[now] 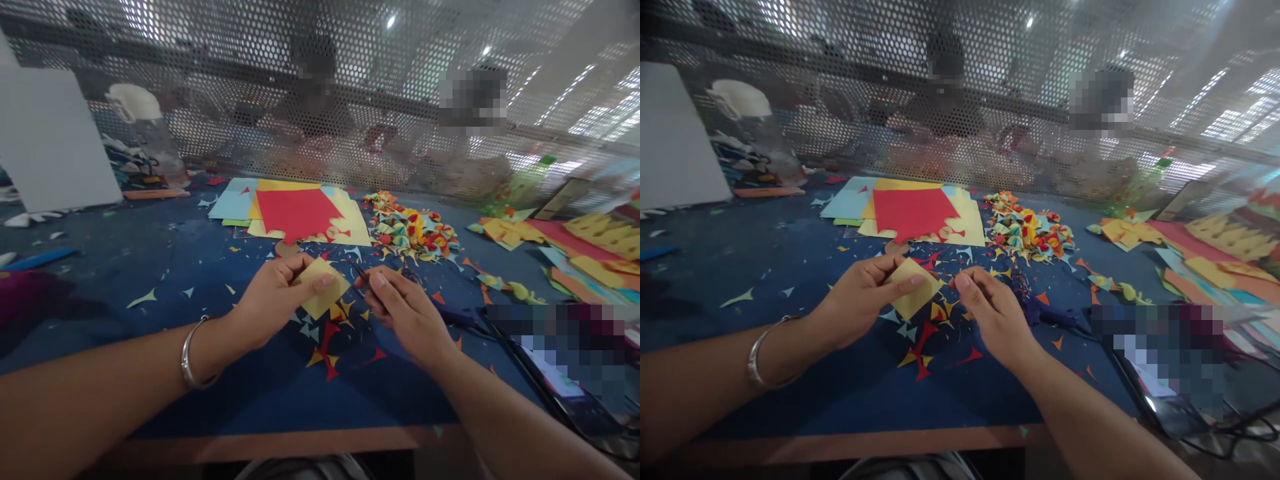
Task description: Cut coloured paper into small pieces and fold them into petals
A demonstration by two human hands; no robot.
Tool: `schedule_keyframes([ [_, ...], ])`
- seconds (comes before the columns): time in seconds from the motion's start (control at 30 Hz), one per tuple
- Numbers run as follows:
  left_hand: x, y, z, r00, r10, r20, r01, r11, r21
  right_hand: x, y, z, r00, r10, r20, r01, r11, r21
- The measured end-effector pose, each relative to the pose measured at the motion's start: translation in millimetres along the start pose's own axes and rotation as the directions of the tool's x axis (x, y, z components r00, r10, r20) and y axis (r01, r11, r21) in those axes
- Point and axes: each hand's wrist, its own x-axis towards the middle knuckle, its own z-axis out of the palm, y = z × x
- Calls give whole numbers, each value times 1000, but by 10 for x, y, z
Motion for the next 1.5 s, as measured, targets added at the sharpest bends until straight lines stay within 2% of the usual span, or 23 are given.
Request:
schedule_keyframes([
  [0.13,38,-9,-37,999,4,-44,-8,997,-78,-7,1,-63,1000,-25,-6,24,995,-92],
  [0.37,32,-19,-32,998,15,-57,-19,997,-69,-33,-51,-66,998,-36,61,48,976,-211],
  [0.67,16,-5,-1,1000,-27,-15,24,991,-130,-43,-91,-92,991,-117,63,132,927,-350],
  [1.2,-3,14,16,999,-35,16,37,986,-165,-32,-91,-77,992,-104,75,125,923,-364],
  [1.5,-5,13,33,999,-31,12,33,986,-166,-45,-91,-77,988,-138,65,153,914,-376],
])
